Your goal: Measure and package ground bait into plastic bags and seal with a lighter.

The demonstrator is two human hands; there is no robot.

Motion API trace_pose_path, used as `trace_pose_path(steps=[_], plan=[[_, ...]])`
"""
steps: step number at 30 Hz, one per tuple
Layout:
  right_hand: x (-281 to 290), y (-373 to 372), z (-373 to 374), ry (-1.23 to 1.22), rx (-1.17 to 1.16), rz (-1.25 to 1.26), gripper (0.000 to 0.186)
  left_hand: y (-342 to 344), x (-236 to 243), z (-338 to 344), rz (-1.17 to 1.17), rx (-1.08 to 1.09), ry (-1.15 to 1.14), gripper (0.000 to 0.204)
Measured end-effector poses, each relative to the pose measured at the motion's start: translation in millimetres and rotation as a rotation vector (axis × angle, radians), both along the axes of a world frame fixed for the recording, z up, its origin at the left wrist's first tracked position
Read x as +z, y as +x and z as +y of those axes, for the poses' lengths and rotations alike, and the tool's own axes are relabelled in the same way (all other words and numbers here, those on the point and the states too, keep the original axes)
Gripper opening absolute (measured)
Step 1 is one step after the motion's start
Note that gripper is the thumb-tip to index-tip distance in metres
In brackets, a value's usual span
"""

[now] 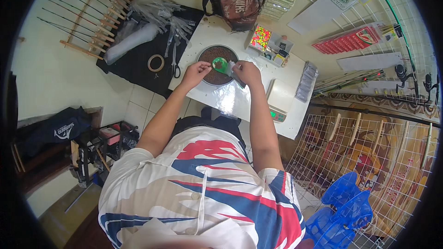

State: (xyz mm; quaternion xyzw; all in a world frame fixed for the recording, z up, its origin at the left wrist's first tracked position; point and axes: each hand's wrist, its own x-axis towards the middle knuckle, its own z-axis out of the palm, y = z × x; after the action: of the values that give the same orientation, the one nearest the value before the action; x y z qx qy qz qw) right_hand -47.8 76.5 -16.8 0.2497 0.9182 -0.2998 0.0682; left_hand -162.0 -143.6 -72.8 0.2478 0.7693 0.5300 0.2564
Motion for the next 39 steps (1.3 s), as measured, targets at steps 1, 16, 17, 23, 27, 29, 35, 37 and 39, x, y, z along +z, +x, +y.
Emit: trace_pose_path(steps=[1, 16, 17, 23, 27, 29, 35, 37, 39], plan=[[1.0, -0.2, -0.5, -0.003, 0.0, -0.009, 0.031, 0.1, -0.3, 0.1, -0.008, 0.004, -0.001, 0.026], [-7.1, 7.7, 5.4, -0.342, -0.074, 0.064, 0.027, 2.0, -1.1, -2.6, -0.044, 0.009, 0.021, 0.027], [-11.7, 11.5, 6.6, -0.342, -0.078, 0.066, 0.027, 3.5, 1.2, -0.5, -0.066, 0.003, 0.011, 0.027], [-22.5, 36.1, 8.1, -0.868, -0.109, 0.436, 0.021, 11.3, 25.1, 21.9, -0.192, -0.145, 0.09, 0.036], [-20.2, 55.1, 14.2, -0.925, -0.139, 0.507, 0.025, 16.8, 40.8, 50.7, -0.295, -0.211, 0.127, 0.035], [-17.7, 66.8, 20.3, -0.902, -0.172, 0.513, 0.026, 24.5, 49.8, 68.2, -0.266, -0.24, 0.138, 0.034], [-18.6, 108.9, 46.5, -0.754, -0.292, 0.523, 0.037, 52.6, 57.7, 118.9, -0.317, -0.328, 0.148, 0.033], [-17.6, 125.4, 57.4, -0.598, -0.236, 0.53, 0.037, 68.2, 57.3, 134.9, -0.322, -0.357, 0.125, 0.033], [-17.1, 144.1, 70.2, -0.488, -0.256, 0.491, 0.036, 83.3, 48.5, 151.9, -0.351, -0.37, 0.124, 0.033]])
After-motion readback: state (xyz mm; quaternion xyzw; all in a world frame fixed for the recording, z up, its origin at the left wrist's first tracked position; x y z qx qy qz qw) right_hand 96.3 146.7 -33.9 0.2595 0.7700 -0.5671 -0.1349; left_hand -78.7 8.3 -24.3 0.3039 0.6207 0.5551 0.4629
